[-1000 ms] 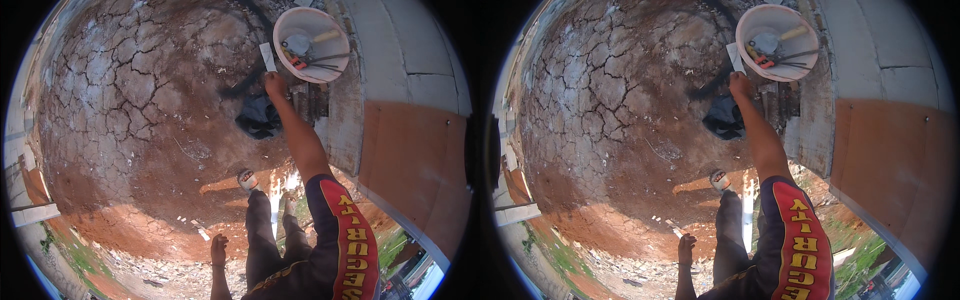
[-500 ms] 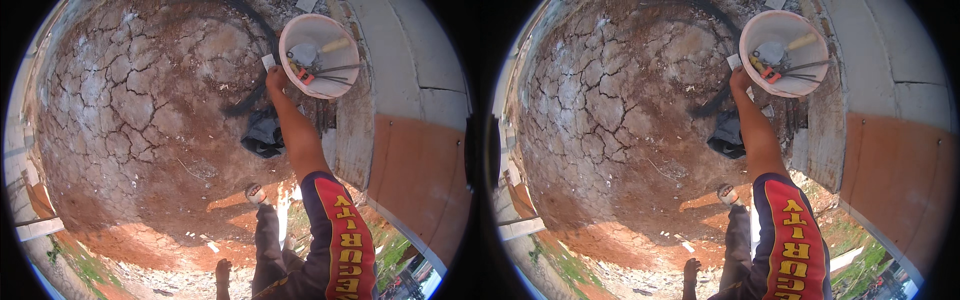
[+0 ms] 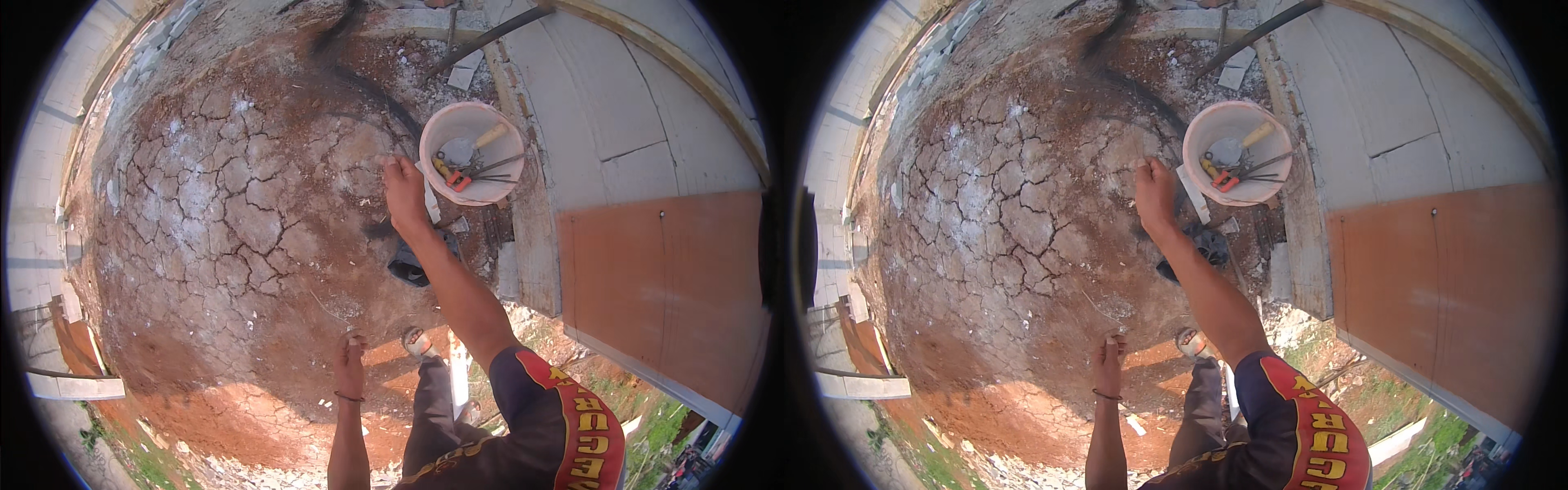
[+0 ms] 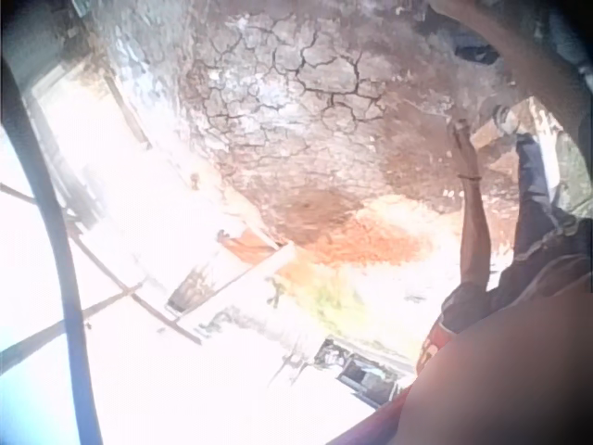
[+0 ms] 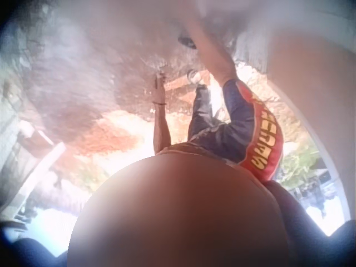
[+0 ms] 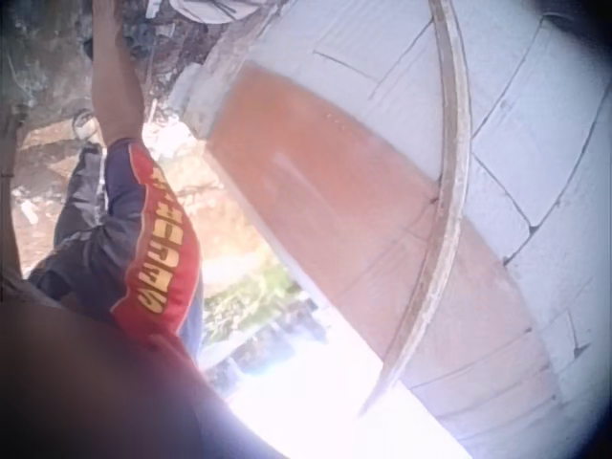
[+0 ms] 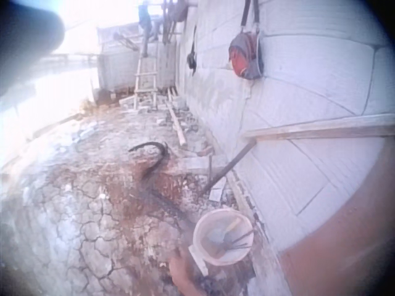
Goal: The person retrieves a long metal trim piece and a hammer from a pile of construction materials. They position the trim against a wooden structure and use the hammer to drive nails into it. The person then uses pliers to adjust or secure the trim.
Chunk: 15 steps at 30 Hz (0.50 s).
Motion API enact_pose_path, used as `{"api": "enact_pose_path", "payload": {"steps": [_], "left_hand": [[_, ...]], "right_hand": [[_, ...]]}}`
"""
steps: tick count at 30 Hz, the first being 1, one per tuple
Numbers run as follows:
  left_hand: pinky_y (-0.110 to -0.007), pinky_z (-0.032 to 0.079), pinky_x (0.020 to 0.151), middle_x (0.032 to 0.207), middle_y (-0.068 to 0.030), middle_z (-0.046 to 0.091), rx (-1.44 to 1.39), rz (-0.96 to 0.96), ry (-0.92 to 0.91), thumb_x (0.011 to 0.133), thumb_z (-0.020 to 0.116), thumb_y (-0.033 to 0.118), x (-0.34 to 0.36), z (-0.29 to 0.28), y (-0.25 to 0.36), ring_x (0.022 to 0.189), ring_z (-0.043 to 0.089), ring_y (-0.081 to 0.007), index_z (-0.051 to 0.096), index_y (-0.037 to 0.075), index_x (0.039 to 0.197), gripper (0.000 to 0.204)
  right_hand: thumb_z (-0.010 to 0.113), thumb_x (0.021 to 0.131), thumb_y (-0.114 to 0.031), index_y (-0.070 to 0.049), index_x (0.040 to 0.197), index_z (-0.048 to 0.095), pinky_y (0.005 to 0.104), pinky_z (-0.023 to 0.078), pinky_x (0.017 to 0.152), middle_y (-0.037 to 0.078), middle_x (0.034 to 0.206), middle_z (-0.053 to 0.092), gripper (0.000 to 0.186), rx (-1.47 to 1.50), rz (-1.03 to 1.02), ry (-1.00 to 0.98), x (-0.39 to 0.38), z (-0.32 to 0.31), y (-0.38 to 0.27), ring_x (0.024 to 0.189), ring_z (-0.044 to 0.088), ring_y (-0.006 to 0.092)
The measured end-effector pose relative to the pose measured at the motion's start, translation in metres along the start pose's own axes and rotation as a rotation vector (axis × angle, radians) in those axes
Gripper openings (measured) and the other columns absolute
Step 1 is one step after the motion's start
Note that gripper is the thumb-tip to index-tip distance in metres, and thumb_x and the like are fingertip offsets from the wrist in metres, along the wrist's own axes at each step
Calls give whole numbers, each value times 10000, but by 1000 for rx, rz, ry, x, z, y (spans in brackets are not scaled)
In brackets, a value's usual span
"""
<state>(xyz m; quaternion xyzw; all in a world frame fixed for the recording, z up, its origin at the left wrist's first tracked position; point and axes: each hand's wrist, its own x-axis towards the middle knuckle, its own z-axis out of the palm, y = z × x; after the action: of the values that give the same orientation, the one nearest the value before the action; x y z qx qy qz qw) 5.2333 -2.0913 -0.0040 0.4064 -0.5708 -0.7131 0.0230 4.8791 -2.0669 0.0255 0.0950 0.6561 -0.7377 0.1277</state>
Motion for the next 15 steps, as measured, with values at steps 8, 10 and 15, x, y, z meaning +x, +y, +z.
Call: {"api": "enact_pose_path", "payload": {"steps": [8,10,15], "left_hand": [[-370,419,925,1304,-144,531,-236,1,-135,983,303,608,98,81,224,1145,513,-239,302,-35,1436,786],[-412,399,970,1351,-181,491,-172,-168,-144,938,333,673,112,91,241,1167,509,-283,239,-57,1453,899],[-500,370,1013,1378,-258,440,-157,-412,-226,864,364,766,139,125,223,1231,476,-364,123,-78,1474,1069]], "right_hand": [[551,912,-148,-2,1026,637,463,469,644,226,754,624,204,-671,-482,-382,-116,-24,-55,700,637,377],[541,901,-136,-1,1031,639,493,471,668,248,797,630,212,-652,-436,-54,-106,-37,-61,760,625,425],[536,912,-196,7,985,616,445,462,691,232,817,631,231,-672,-220,88,-100,-65,-68,800,611,424]]}}
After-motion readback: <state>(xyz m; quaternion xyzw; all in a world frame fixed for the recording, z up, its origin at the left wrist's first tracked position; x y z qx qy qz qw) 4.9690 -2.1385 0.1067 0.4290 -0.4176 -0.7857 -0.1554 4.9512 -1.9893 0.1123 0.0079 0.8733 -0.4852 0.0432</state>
